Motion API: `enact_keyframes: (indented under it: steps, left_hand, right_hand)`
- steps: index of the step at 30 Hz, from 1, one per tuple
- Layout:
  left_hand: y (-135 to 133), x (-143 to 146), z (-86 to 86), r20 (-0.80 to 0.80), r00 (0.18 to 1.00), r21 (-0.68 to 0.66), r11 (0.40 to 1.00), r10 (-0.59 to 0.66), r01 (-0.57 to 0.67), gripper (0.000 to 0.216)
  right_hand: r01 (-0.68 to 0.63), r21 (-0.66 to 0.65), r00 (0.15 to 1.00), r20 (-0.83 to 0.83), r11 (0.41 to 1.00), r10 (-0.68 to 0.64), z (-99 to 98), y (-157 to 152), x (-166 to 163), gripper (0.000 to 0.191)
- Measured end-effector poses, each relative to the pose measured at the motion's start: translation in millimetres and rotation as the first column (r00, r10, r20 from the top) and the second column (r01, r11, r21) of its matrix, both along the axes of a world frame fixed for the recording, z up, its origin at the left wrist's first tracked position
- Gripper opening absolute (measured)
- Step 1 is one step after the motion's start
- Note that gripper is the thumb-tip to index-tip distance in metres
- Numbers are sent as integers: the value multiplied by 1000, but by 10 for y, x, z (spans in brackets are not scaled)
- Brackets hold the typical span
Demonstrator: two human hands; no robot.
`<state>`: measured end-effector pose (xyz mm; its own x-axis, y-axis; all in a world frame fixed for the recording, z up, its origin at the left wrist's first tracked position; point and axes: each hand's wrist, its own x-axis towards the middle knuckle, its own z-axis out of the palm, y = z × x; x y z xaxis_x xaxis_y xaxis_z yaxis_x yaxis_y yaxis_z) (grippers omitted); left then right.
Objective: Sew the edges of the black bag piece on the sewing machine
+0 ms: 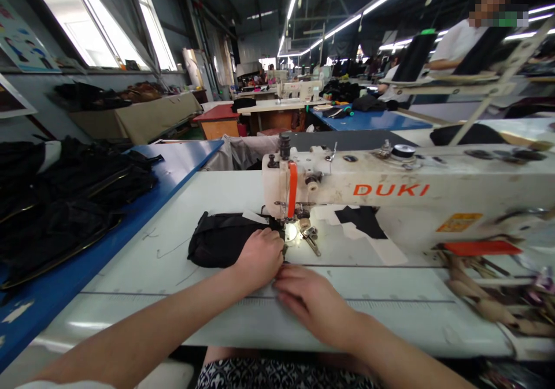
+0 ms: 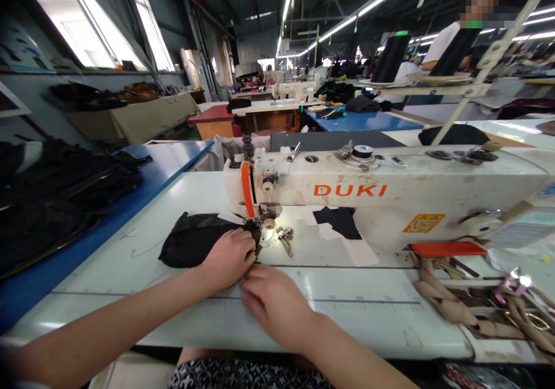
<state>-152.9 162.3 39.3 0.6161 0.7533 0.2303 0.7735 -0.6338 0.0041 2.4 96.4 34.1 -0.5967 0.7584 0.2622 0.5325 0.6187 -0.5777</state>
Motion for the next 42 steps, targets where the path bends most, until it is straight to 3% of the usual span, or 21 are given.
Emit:
enact_keyframes:
  steps: [2,4,7,10,12,14,17,22,27,32,37,42]
  left_hand:
    - [-23,-2,-24,5,1000,14,1000,-13,13,10]
    - [-48,-11,-36,23,1000,15,1000,-19,18,10]
    - [-101,-68,-44,89,995,-34,998,-43,46,9]
    - [-148,-203,-44,280,956,-124,985,-82,121,15]
    - [-141,-328,-39,447,894,-159,983,-12,93,19]
    - [-85,-454,-33,521,843,-187,982,135,-42,17]
    - [59,-560,-31,459,842,-164,959,283,-234,15]
    - [273,-422,-41,317,907,-11,957,277,-289,21]
    - [431,-218,-50,238,905,43,927,353,-373,26]
    - [527,-186,-131,276,915,33,949,293,-314,7]
    - [526,-329,-255,469,876,17,991,113,-136,14]
    - [513,-448,-268,371,920,148,986,-126,75,17]
  right_hand:
    - [177,48,984,-16,983,-176,-19,162,90,22]
    - [237,141,971,5,961,-240,-56,355,107,24]
    - [131,226,985,79,965,-152,-123,556,61,25]
    - [76,254,989,106,964,-106,-184,586,41,22]
    - [62,280,988,120,958,-99,-206,550,59,22]
    - [37,301,985,147,953,-85,-205,514,82,21]
    - [14,314,983,172,949,-71,-179,490,90,21]
    - [19,316,983,167,948,-76,-157,488,61,22]
    - [-2,305,977,203,952,-63,-161,485,67,25]
    - [-17,276,965,256,961,-57,-146,487,57,25]
    - [-3,285,961,264,959,-76,-155,478,43,25]
    - [-4,292,960,270,956,-78,-155,465,42,26]
